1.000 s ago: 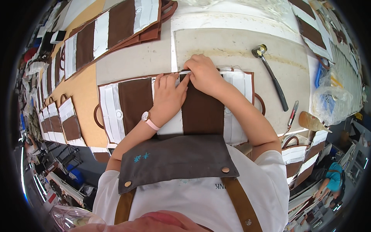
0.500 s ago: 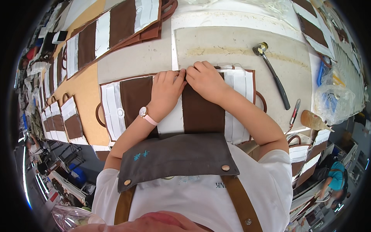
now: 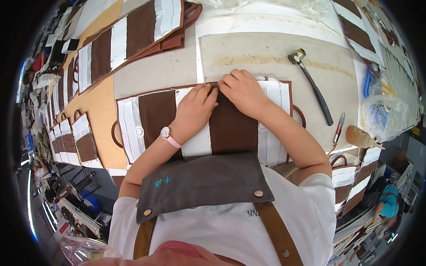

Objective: The person assembles a brown and white striped handbag by hand. They place white plastic strips onto the bag's surface, aligning them with the pattern, and use a hammer to secure them. The person handles multiple bag components and tools on a factory workbench.

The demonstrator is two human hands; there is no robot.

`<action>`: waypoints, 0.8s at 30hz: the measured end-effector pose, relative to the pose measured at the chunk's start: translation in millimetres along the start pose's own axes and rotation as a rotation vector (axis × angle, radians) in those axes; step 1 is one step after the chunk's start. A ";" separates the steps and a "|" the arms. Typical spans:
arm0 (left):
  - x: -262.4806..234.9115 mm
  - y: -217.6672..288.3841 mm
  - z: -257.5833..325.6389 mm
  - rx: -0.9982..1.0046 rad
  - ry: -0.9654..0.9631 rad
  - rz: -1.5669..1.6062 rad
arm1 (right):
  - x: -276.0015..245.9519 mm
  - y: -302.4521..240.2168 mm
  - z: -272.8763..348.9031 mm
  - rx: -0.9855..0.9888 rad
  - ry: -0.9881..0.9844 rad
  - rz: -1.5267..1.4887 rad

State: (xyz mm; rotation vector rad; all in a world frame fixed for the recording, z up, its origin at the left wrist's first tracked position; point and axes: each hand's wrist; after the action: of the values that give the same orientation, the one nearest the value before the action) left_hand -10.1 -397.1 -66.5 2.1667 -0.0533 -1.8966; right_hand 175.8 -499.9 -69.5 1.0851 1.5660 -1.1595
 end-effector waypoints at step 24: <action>1.3 16.8 -13.5 -0.118 -0.025 -0.076 | -10.6 9.5 26.7 0.013 -0.010 0.077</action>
State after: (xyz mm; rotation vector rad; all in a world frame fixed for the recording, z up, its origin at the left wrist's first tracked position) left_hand 5.7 -411.3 -62.5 2.0950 0.1341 -1.9164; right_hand 191.3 -525.7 -65.9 1.1360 1.4980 -1.1232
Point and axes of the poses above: each hand's wrist, its own z-axis away from the middle knuckle, its own x-axis out of the palm, y = z × x, and after that the axes turned 11 degrees about -y, right-handed
